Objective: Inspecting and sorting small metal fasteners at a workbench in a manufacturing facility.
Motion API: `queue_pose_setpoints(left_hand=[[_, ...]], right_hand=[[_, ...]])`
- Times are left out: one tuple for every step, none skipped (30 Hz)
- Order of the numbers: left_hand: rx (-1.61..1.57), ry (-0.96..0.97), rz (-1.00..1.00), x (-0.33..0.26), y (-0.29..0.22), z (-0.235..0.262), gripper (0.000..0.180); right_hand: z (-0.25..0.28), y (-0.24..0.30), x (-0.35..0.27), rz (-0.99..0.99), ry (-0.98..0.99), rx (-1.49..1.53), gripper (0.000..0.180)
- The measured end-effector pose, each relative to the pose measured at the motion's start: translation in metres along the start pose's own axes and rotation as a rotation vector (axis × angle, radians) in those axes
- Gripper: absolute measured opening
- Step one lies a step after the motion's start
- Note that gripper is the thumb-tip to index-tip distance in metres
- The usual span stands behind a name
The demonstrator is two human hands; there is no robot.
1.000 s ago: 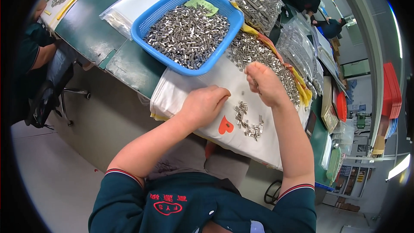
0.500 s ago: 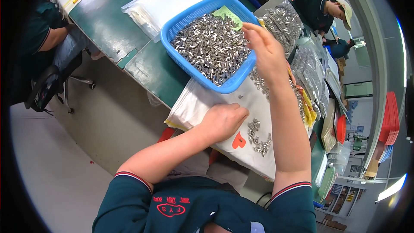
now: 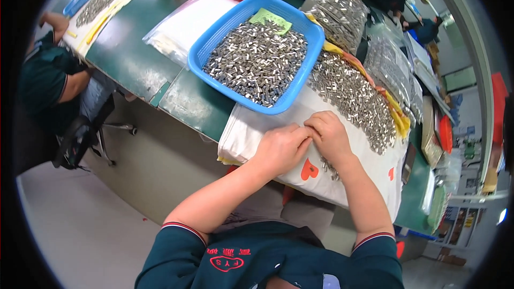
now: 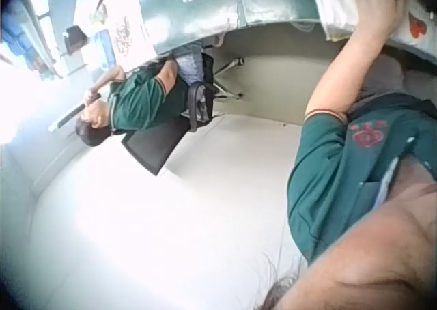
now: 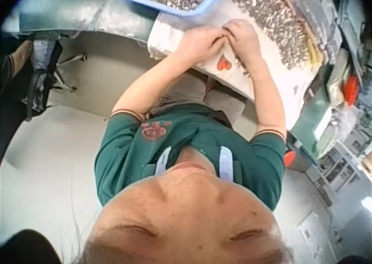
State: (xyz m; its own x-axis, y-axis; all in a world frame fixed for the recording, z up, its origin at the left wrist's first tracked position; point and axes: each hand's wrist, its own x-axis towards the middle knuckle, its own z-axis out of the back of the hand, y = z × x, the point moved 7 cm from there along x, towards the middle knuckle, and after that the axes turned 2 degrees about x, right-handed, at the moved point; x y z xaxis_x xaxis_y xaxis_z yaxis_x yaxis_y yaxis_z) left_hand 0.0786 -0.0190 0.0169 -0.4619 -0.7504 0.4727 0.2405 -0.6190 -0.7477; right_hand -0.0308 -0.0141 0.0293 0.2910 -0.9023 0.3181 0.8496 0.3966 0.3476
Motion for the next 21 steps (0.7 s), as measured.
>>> queue_pose_setpoints(left_hand=[[0.016,-0.011,-0.002,0.0,-0.001,-0.001,0.006],[0.028,0.027,-0.022,0.0,-0.002,-0.006,0.006],[0.089,0.026,-0.031,0.002,-0.005,-0.007,0.007],[0.147,0.025,-0.044,0.003,-0.007,-0.008,0.007],[0.149,0.065,-0.07,0.003,-0.007,-0.013,0.007],[0.228,0.064,-0.109,0.003,-0.008,-0.015,0.009],[0.305,0.059,-0.149,0.002,-0.01,-0.014,0.01],[0.363,0.12,-0.151,0.002,-0.011,-0.019,0.013],[0.361,0.135,-0.175,0.004,-0.014,-0.023,0.013],[0.414,0.147,-0.227,0.006,-0.019,-0.028,0.014],[0.469,0.156,-0.275,0.005,-0.024,-0.028,0.015],[0.47,0.203,-0.264,0.005,-0.024,-0.032,0.02],[0.474,0.207,-0.279,0.007,-0.029,-0.034,0.02],[0.438,0.186,-0.263,0.01,-0.034,-0.032,0.02],[0.405,0.166,-0.247,0.012,-0.038,-0.031,0.02],[0.372,0.186,-0.199,0.01,-0.037,-0.03,0.023],[0.38,0.184,-0.211,0.007,-0.039,-0.028,0.023],[0.369,0.129,-0.215,0.002,-0.04,-0.022,0.022],[0.359,0.07,-0.217,-0.005,-0.044,-0.017,0.021],[0.373,0.058,-0.227,-0.014,-0.049,-0.015,0.021],[0.241,0.002,-0.175,-0.027,-0.051,-0.006,0.019]], right_hand=[[0.004,0.0,-0.007,-0.009,0.018,-0.007,0.009],[0.008,-0.002,-0.015,-0.027,0.031,0.008,0.008],[0.017,-0.005,-0.023,-0.058,-0.009,0.015,0.008],[0.02,-0.009,-0.033,-0.075,0.017,0.032,0.008],[0.02,-0.011,-0.043,-0.094,0.051,0.052,0.007],[0.023,-0.014,-0.052,-0.117,0.058,0.054,0.007],[0.024,-0.014,-0.061,-0.149,0.03,0.057,0.007],[0.029,-0.015,-0.067,-0.157,-0.055,0.105,0.008],[0.037,-0.016,-0.072,-0.155,-0.139,0.15,0.01],[0.043,-0.023,-0.081,-0.219,-0.176,0.153,0.014],[0.044,-0.023,-0.086,-0.229,-0.192,0.149,0.014],[0.05,-0.025,-0.092,-0.257,-0.281,0.107,0.015],[0.057,-0.026,-0.097,-0.281,-0.369,0.065,0.016],[0.054,-0.028,-0.097,-0.342,-0.328,0.057,0.019],[0.049,-0.025,-0.097,-0.346,-0.344,0.064,0.019],[0.042,-0.022,-0.095,-0.343,-0.346,0.031,0.02],[0.037,-0.019,-0.091,-0.337,-0.348,-0.007,0.021],[0.033,-0.014,-0.088,-0.329,-0.364,-0.006,0.021],[0.026,-0.008,-0.086,-0.345,-0.326,-0.046,0.021],[0.022,-0.004,-0.085,-0.358,-0.286,-0.087,0.022],[0.022,0.002,-0.085,-0.331,-0.298,-0.077,0.022]])
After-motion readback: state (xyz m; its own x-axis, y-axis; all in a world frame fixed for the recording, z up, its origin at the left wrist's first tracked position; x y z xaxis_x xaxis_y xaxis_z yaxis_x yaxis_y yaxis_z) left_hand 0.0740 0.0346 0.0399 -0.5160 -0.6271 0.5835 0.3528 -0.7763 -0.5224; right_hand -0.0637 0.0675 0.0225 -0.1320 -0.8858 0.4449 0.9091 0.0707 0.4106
